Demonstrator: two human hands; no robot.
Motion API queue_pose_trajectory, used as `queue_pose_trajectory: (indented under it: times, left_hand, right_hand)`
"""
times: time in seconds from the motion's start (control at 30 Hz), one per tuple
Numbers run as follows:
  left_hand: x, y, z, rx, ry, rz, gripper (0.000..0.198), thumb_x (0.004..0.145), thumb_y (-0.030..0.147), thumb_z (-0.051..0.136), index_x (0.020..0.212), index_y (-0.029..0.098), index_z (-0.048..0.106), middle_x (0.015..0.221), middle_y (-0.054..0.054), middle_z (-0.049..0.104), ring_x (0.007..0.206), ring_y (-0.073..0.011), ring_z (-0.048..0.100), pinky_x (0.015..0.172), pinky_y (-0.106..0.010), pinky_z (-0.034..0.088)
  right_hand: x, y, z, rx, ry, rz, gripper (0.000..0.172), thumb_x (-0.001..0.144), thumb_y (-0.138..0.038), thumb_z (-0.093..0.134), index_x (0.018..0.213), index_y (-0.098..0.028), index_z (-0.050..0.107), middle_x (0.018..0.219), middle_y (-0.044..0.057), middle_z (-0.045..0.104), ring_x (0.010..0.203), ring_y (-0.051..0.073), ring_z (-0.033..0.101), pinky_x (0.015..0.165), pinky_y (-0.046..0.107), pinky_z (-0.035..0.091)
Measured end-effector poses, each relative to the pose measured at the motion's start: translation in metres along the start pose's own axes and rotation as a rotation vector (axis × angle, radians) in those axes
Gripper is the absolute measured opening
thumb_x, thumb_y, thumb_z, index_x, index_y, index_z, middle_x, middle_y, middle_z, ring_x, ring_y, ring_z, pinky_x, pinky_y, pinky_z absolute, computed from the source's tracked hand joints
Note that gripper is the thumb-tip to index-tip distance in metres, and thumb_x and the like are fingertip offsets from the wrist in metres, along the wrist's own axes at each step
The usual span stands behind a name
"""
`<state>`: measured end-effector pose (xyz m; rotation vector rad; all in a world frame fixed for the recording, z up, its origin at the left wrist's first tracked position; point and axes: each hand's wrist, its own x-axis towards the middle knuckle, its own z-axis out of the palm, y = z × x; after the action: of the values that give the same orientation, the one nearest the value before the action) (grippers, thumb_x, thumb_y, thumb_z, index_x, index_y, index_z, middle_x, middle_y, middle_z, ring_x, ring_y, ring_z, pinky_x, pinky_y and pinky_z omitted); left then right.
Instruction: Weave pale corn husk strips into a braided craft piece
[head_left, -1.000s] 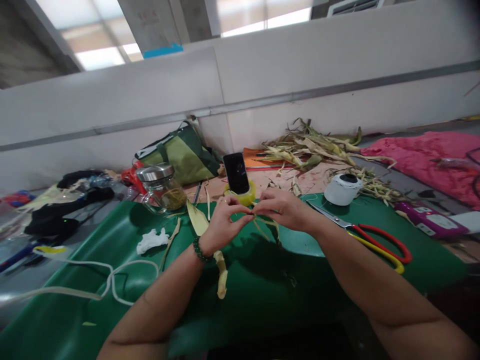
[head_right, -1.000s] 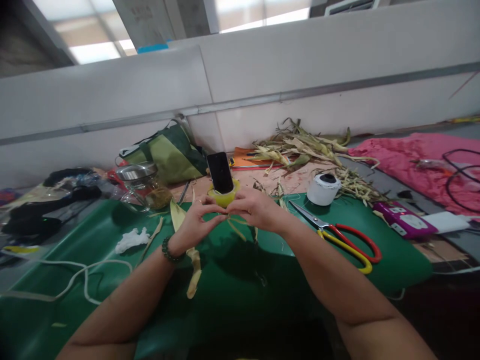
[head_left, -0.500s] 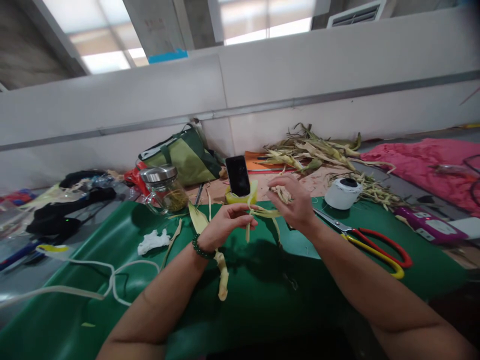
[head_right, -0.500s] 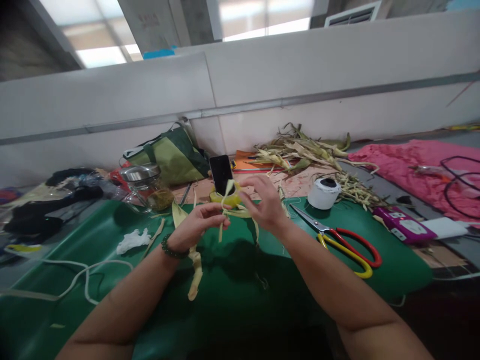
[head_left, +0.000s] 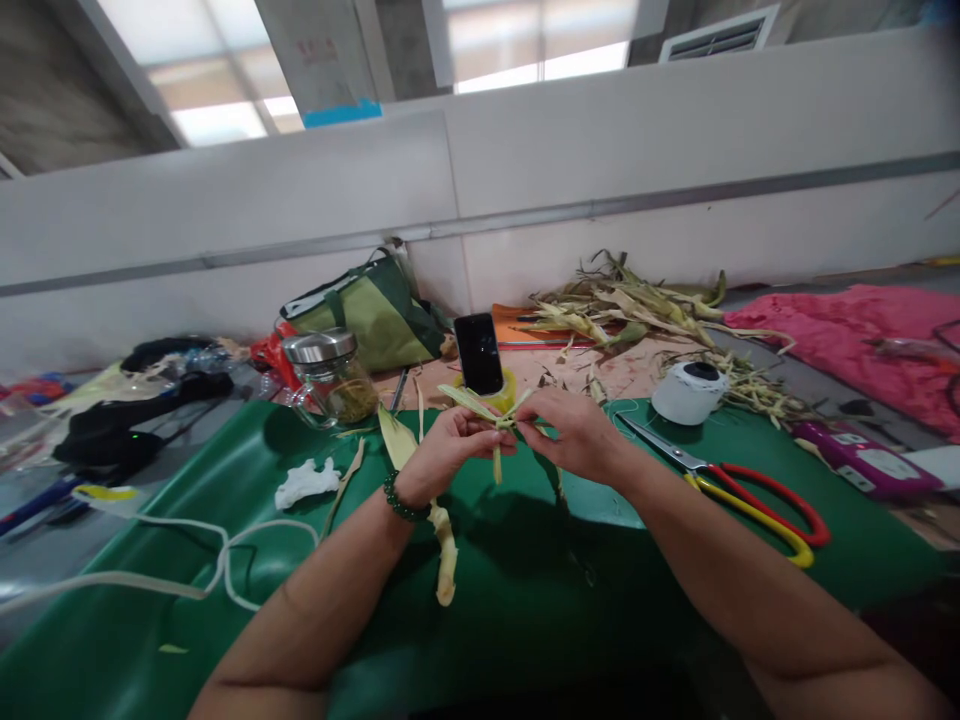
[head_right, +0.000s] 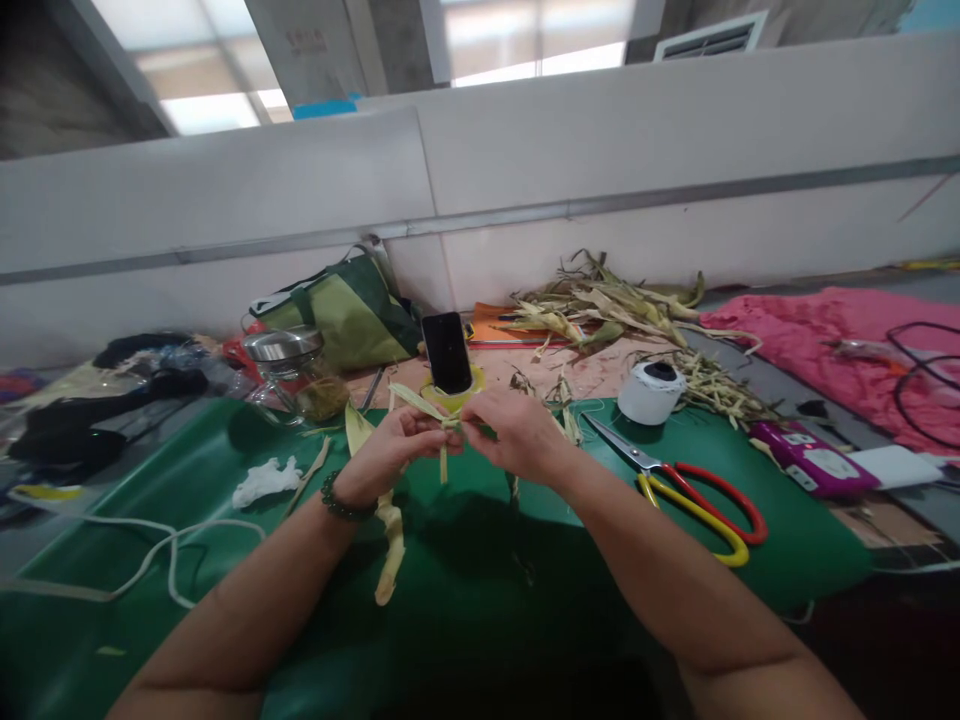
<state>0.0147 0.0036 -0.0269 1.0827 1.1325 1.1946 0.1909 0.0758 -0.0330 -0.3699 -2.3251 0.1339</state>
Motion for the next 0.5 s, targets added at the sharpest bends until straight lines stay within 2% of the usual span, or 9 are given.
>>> queue_pose_trajectory:
  times: [0.1,0.23,0.3,0.4,0.5]
  left_hand:
    - [-0.0021,0.0019,0.0017,-0.02,-0.044,-0.043,0.038,0.055,0.029,0.082,0.084,0.014,0.062,0.074,-0.004,0.072,0.068,-0.0181,0.069,0.062,-0.025,0.05]
    - [-0.0047,0.0052,0.0024,-0.081,-0.113,-0.135,0.041,0.059,0.039,0.08,0.086,0.015,0.062,0.066,-0.002,0.068,0.061,-0.0156,0.066,0.059,-0.025,0.05]
    - [-0.0042,0.0055,0.0014,-0.062,-0.131,-0.149,0.039,0.062,0.045,0.077,0.081,0.014,0.061,0.06,-0.002,0.066,0.055,-0.0135,0.064,0.057,-0.024,0.049]
    - [-0.0017,0.004,-0.0015,-0.05,-0.069,-0.137,0.04,0.058,0.042,0.08,0.074,0.014,0.057,0.058,-0.001,0.066,0.053,-0.0125,0.063,0.055,-0.023,0.049]
    - [0.0009,0.0018,-0.0047,-0.054,-0.008,-0.145,0.042,0.054,0.039,0.083,0.075,0.015,0.056,0.06,-0.001,0.068,0.054,-0.0137,0.064,0.057,-0.025,0.051]
  right_hand:
    - [-0.0016,-0.0014,0.0004,-0.011,-0.05,-0.011,0.012,0.088,-0.019,0.046,0.083,-0.017,0.057,0.071,0.003,0.063,0.064,0.014,0.056,0.06,0.024,0.039]
    - [-0.0019,-0.0019,0.0012,-0.002,-0.087,-0.046,0.018,0.093,-0.02,0.04,0.09,-0.017,0.058,0.08,0.007,0.065,0.076,0.016,0.06,0.067,0.026,0.042]
    - [-0.0017,-0.0015,0.0007,0.016,-0.086,-0.076,0.019,0.093,-0.02,0.041,0.092,-0.017,0.059,0.082,0.008,0.066,0.079,0.017,0.06,0.07,0.027,0.044]
    - [-0.002,0.0006,0.0002,0.025,-0.081,-0.089,0.019,0.093,-0.023,0.043,0.09,-0.017,0.06,0.079,0.007,0.067,0.075,0.017,0.061,0.069,0.028,0.045]
    - [-0.0029,0.0035,0.0004,0.004,-0.094,-0.058,0.023,0.094,-0.027,0.044,0.087,-0.016,0.063,0.076,0.007,0.068,0.071,0.016,0.063,0.068,0.027,0.046]
